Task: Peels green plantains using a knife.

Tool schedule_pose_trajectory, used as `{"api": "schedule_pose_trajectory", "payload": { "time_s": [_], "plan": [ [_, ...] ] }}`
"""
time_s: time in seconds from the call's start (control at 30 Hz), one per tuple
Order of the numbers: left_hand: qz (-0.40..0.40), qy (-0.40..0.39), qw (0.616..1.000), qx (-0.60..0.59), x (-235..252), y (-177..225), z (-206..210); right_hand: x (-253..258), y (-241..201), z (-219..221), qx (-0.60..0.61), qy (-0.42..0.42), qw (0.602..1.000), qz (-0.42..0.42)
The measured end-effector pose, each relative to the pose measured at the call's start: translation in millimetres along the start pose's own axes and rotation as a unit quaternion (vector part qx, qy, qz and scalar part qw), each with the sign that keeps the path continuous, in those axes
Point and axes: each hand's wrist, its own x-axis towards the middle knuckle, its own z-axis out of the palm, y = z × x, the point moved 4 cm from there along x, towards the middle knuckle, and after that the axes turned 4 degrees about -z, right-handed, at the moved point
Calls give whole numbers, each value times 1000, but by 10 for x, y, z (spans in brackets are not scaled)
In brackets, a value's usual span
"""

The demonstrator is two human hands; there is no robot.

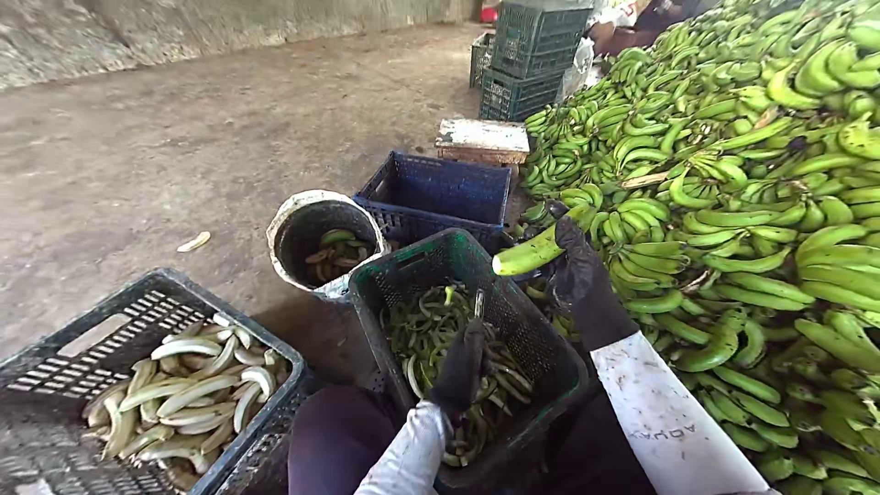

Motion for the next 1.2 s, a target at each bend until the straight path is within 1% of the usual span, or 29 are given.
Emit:
{"api": "schedule_pose_trajectory", "payload": {
  "time_s": [0.03, 0.07, 0.1, 0.13, 0.17, 0.23, 0.27, 0.33, 0.4, 0.47, 0.5, 0.53, 0.57, 0.6, 0.63, 0.67, 0.7, 0.77, 0.8, 0.83, 0.9, 0.93, 0.97, 1.03, 1.07, 1.13, 1.17, 1.2],
  "plan": [
    [14, -15, 999, 30, -28, 27, 1, 58, -7, -95, -26, 10, 1000, 14],
    [53, -35, 995, 71, -63, 107, 8, 70, 12, -192, -64, 20, 997, 36],
    [106, -44, 986, 119, -83, 244, 26, 78, 49, -279, -86, 29, 994, 53],
    [164, -49, 969, 179, -101, 415, 48, 89, 83, -339, -97, 38, 992, 66],
    [217, -51, 943, 248, -122, 574, 68, 98, 121, -383, -105, 40, 991, 78],
    [287, -49, 875, 386, -175, 800, 131, 73, 209, -446, -101, 46, 989, 102],
    [307, -46, 843, 440, -195, 862, 165, 60, 257, -460, -90, 58, 987, 118],
    [326, -31, 797, 508, -185, 894, 217, 35, 316, -467, -88, 73, 984, 137],
    [321, -16, 777, 541, -109, 874, 241, 31, 358, -462, -111, 80, 980, 145],
    [319, -1, 775, 546, 16, 850, 242, 15, 402, -438, -103, 71, 980, 153],
    [323, 15, 773, 545, 87, 838, 231, -15, 434, -409, -76, 52, 984, 151],
    [326, 35, 773, 543, 163, 832, 204, -59, 463, -352, -34, 16, 989, 140],
    [326, 62, 772, 541, 249, 835, 159, -87, 517, -267, 21, -2, 989, 143],
    [320, 93, 776, 535, 335, 858, 96, -122, 589, -193, 52, -10, 985, 167],
    [309, 126, 783, 525, 415, 894, 10, -175, 653, -138, 46, -19, 979, 198],
    [290, 151, 798, 506, 475, 941, -95, -239, 700, -103, 12, -40, 973, 225],
    [274, 167, 817, 480, 498, 1003, -210, -287, 724, -70, -19, -69, 969, 235],
    [278, 183, 838, 432, 439, 1159, -394, -306, 743, -76, -26, -79, 967, 241],
    [298, 174, 842, 416, 402, 1211, -437, -266, 750, -144, -7, -79, 970, 228],
    [318, 150, 846, 401, 369, 1231, -442, -196, 732, -203, 12, -75, 976, 203],
    [338, 64, 857, 383, 241, 1140, -305, -46, 647, -321, 22, -48, 987, 150],
    [347, 15, 858, 378, 159, 1030, -200, -10, 582, -379, 3, -30, 992, 120],
    [367, -24, 849, 380, 83, 911, -90, 7, 520, -422, -14, -12, 995, 93],
    [395, -62, 826, 399, -8, 724, 71, 29, 491, -449, -24, 19, 997, 76],
    [392, -58, 819, 416, -4, 684, 100, 25, 510, -437, -23, 21, 997, 76],
    [377, -13, 803, 462, 106, 705, 42, -10, 599, -362, 9, -33, 998, 60],
    [373, 23, 795, 478, 189, 749, -28, -67, 650, -281, 27, -56, 995, 82],
    [368, 65, 791, 484, 275, 811, -115, -141, 715, -202, 44, -69, 988, 127]
  ]
}}
